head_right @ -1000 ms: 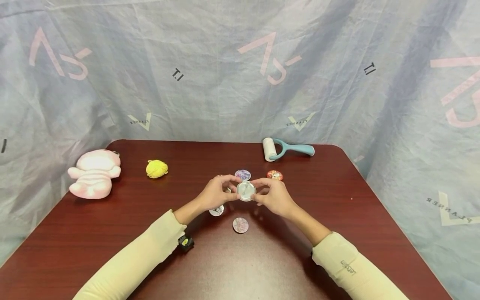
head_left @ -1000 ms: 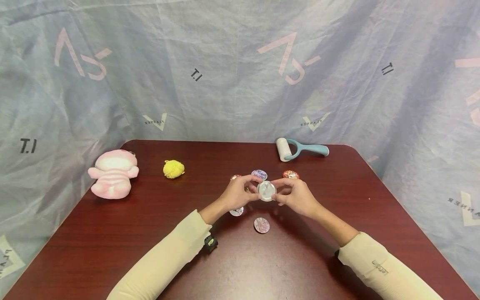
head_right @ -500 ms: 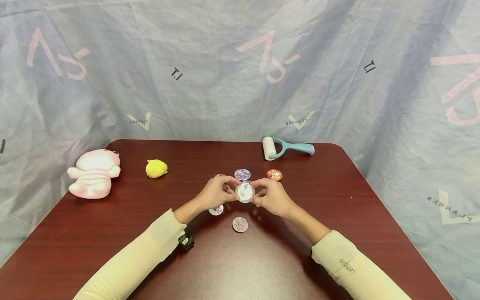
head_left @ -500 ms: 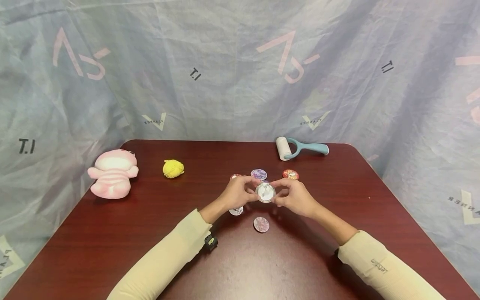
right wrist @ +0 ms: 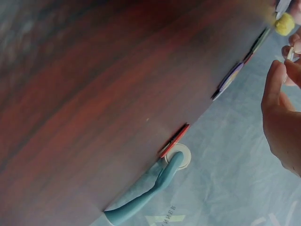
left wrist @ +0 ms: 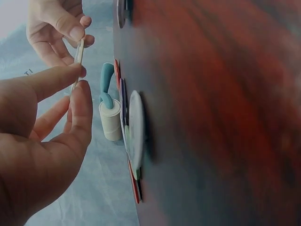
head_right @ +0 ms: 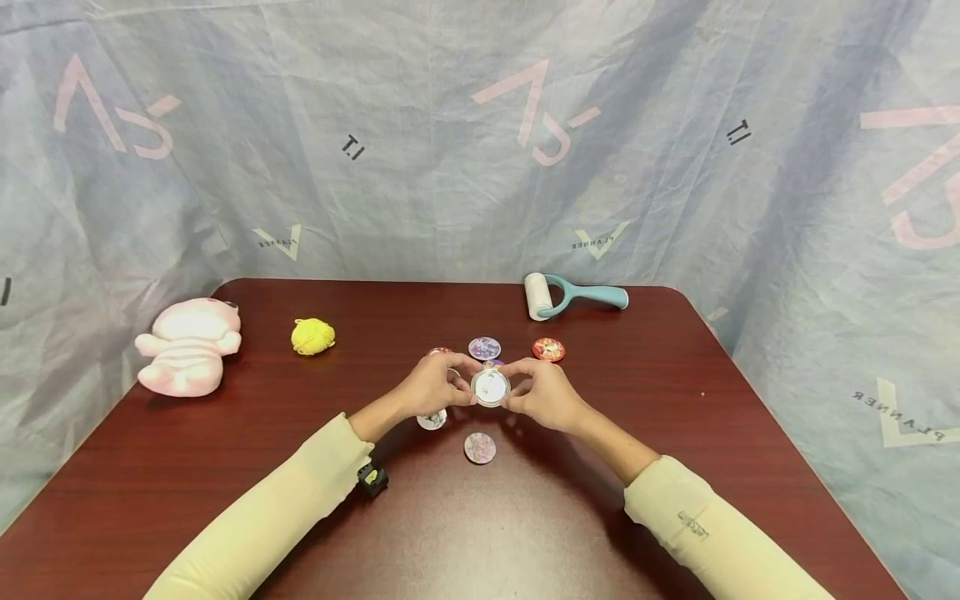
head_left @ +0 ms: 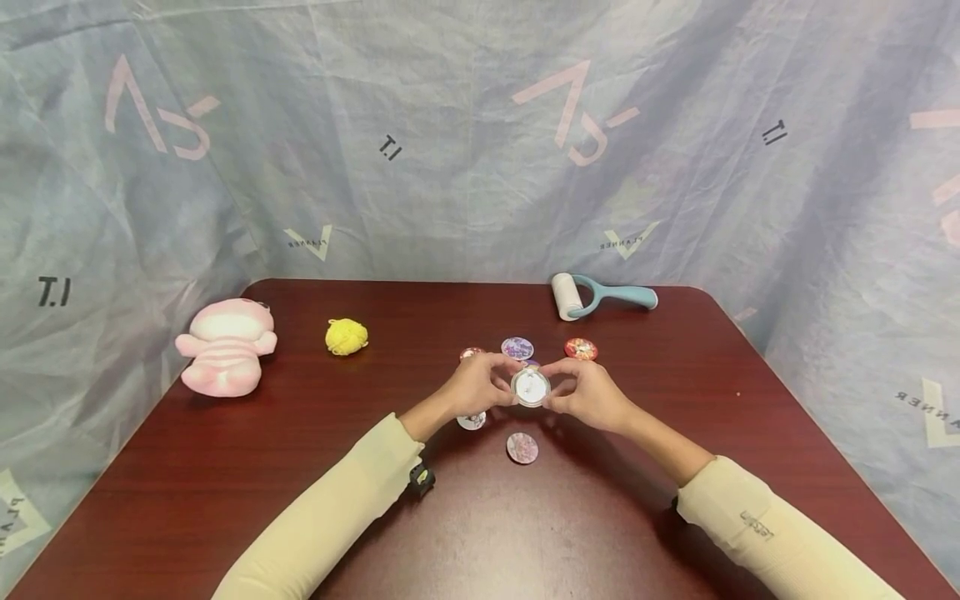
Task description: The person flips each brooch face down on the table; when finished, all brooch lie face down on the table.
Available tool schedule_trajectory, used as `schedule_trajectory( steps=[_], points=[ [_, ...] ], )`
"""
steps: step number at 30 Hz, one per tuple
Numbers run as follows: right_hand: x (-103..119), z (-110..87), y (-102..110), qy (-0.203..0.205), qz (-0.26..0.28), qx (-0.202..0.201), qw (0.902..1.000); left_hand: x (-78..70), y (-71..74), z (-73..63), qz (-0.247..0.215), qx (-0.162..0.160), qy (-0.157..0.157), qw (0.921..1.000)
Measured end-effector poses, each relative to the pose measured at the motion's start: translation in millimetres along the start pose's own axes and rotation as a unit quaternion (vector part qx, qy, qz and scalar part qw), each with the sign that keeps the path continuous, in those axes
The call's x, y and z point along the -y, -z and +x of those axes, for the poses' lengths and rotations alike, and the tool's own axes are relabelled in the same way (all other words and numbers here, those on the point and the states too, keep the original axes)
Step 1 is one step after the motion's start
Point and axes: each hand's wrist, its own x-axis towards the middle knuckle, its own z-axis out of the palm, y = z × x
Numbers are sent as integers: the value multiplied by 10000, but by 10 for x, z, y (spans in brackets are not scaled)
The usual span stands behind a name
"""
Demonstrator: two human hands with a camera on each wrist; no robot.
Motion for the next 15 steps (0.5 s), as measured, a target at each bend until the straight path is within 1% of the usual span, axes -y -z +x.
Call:
schedule_trajectory(
  steps=[6,11,14,15],
  points=[
    [-12,38,-8,-49,-305,137,9994,24,17,40,250,153,85,9995],
    [-68,50,-26,-186,-310,395,9986,48,-8,60,505,344,125,9981],
    [-77,58,-19,-210,-295,541,9979,57,-19,73,642,423,132,9970],
    [-76,61,-15,-205,-311,578,9976,57,-20,79,644,453,177,9967]
  ],
)
